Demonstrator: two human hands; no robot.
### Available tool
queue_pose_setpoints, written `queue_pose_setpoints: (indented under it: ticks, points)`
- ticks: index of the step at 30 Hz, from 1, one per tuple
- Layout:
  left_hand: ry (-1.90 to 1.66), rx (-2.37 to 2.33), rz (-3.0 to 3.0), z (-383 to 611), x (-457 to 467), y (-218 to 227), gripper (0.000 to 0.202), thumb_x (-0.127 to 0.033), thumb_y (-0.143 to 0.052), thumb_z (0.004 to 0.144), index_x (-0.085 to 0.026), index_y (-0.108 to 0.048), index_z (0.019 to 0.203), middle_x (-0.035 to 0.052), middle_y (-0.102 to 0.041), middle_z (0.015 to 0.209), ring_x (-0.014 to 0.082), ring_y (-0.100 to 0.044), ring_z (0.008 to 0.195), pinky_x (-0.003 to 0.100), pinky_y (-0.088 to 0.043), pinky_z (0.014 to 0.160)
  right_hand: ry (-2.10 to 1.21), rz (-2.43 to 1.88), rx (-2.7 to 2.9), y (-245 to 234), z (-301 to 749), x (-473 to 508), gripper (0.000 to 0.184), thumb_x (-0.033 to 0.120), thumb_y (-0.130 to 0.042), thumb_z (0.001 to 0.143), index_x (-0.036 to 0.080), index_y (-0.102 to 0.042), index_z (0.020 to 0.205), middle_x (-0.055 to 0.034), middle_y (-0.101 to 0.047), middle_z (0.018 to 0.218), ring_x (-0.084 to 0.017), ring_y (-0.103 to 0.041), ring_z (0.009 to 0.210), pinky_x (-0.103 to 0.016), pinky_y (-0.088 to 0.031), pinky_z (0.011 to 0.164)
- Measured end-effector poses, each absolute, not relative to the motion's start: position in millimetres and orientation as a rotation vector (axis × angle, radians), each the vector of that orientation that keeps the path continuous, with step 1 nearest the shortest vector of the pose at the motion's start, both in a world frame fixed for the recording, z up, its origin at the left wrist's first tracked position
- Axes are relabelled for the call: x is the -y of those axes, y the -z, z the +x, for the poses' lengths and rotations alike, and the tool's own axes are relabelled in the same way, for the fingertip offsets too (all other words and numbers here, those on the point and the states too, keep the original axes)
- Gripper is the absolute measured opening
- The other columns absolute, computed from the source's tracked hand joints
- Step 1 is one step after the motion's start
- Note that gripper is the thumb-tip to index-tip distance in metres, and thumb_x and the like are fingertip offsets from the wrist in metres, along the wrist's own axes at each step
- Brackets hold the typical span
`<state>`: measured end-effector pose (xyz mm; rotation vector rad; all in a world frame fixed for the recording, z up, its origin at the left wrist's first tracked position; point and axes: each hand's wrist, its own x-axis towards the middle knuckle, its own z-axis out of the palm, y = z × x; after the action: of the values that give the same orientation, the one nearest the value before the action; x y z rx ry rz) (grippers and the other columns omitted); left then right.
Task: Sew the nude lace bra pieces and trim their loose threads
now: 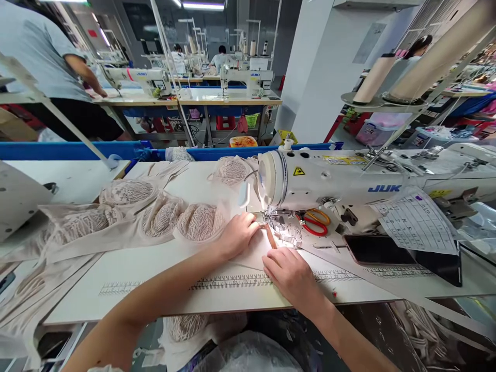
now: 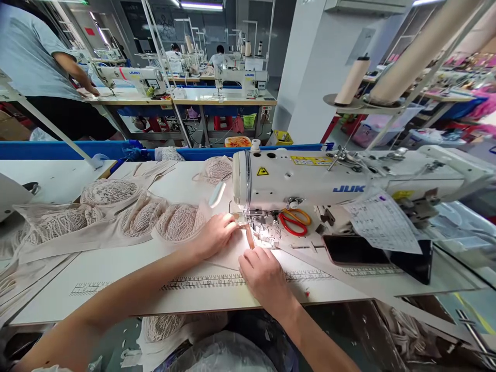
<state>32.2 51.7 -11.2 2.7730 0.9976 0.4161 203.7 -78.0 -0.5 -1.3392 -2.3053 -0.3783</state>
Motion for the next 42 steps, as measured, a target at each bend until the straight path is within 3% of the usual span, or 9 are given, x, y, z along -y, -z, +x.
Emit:
queue_pose_setpoints:
  ticks: [8, 11, 14, 17, 19, 21, 27, 36, 42]
  points:
    - [-0.464, -0.635, 3.081, 15, -45, 19, 0.037, -0.011, -0.048, 0.093, -0.012, -0.054, 0.129, 0.0136, -0.062, 0.113, 0.0257, -0.056, 0.102, 0.039, -0.047, 0.087, 0.495, -1.381, 2.465, -1, 207, 80, 0.015, 0.007, -0.053, 0.089, 0.019, -0.058, 0.082, -0.0043, -0.058, 0.080, -0.020, -0.048, 0.073, -0.035, -0.033, 0.068]
    - [-0.467, -0.577, 3.090, 12, -39, 14, 0.036, -0.015, -0.047, 0.093, -0.015, -0.056, 0.128, 0.0140, -0.061, 0.117, 0.0270, -0.055, 0.106, 0.042, -0.046, 0.094, 0.560, -1.369, 2.432, 2, 206, 80, 0.026, -0.002, -0.045, 0.089, 0.018, -0.059, 0.080, -0.0053, -0.060, 0.080, -0.019, -0.046, 0.070, -0.034, -0.032, 0.066]
    - [-0.442, -0.610, 3.084, 13, -35, 8, 0.036, -0.018, -0.044, 0.094, -0.009, -0.056, 0.126, 0.0174, -0.059, 0.123, 0.0289, -0.053, 0.113, 0.044, -0.041, 0.102, 0.525, -1.343, 2.386, 4, 210, 78, 0.028, 0.000, -0.042, 0.092, 0.018, -0.061, 0.082, -0.0051, -0.062, 0.081, -0.018, -0.049, 0.070, -0.033, -0.034, 0.065]
    - [-0.365, -0.589, 3.052, 13, -31, 3, 0.048, -0.039, -0.044, 0.098, -0.005, -0.053, 0.131, 0.0197, -0.058, 0.127, 0.0302, -0.053, 0.117, 0.045, -0.035, 0.110, 0.339, -1.319, 2.326, 6, 218, 78, 0.026, 0.003, -0.042, 0.093, 0.018, -0.064, 0.092, -0.0061, -0.066, 0.090, -0.019, -0.056, 0.080, -0.033, -0.041, 0.069]
    - [-0.304, -0.562, 3.027, 12, -29, 1, 0.073, -0.062, -0.047, 0.093, -0.002, -0.050, 0.136, 0.0226, -0.056, 0.133, 0.0330, -0.051, 0.122, 0.049, -0.030, 0.115, 0.188, -1.303, 2.276, 8, 224, 79, 0.028, 0.003, -0.043, 0.092, 0.018, -0.064, 0.102, -0.0072, -0.069, 0.100, -0.020, -0.060, 0.089, -0.033, -0.046, 0.074]
    - [-0.255, -0.560, 3.013, 10, -27, 0, 0.088, -0.071, -0.049, 0.087, -0.001, -0.045, 0.140, 0.0242, -0.051, 0.141, 0.0350, -0.047, 0.128, 0.051, -0.024, 0.118, 0.082, -1.276, 2.218, 10, 229, 80, 0.034, 0.002, -0.043, 0.092, 0.019, -0.063, 0.113, -0.0077, -0.070, 0.108, -0.021, -0.062, 0.096, -0.034, -0.051, 0.080]
    - [-0.157, -0.647, 3.099, 11, -32, 4, 0.057, -0.033, -0.049, 0.094, -0.003, -0.043, 0.143, 0.0199, -0.050, 0.146, 0.0317, -0.047, 0.131, 0.050, -0.022, 0.118, 0.025, -1.220, 2.103, 18, 233, 76, 0.041, 0.001, -0.045, 0.092, 0.021, -0.061, 0.124, -0.0080, -0.072, 0.109, -0.022, -0.066, 0.100, -0.037, -0.058, 0.086]
    - [-0.267, -0.698, 3.144, 29, -41, 5, 0.050, -0.040, -0.040, 0.101, -0.004, -0.054, 0.133, 0.0209, -0.059, 0.130, 0.0324, -0.055, 0.115, 0.050, -0.032, 0.108, 0.080, -1.288, 2.121, 17, 235, 74, 0.041, 0.001, -0.042, 0.092, 0.019, -0.062, 0.123, -0.0093, -0.072, 0.110, -0.023, -0.068, 0.101, -0.041, -0.060, 0.090]
    - [-0.293, -0.692, 3.142, 33, -44, 5, 0.049, -0.041, -0.047, 0.098, -0.004, -0.055, 0.130, 0.0204, -0.059, 0.123, 0.0317, -0.055, 0.108, 0.048, -0.034, 0.104, 0.132, -1.276, 2.177, 13, 234, 73, 0.048, 0.001, -0.042, 0.091, 0.018, -0.058, 0.133, -0.0098, -0.071, 0.113, -0.023, -0.067, 0.105, -0.040, -0.059, 0.092]
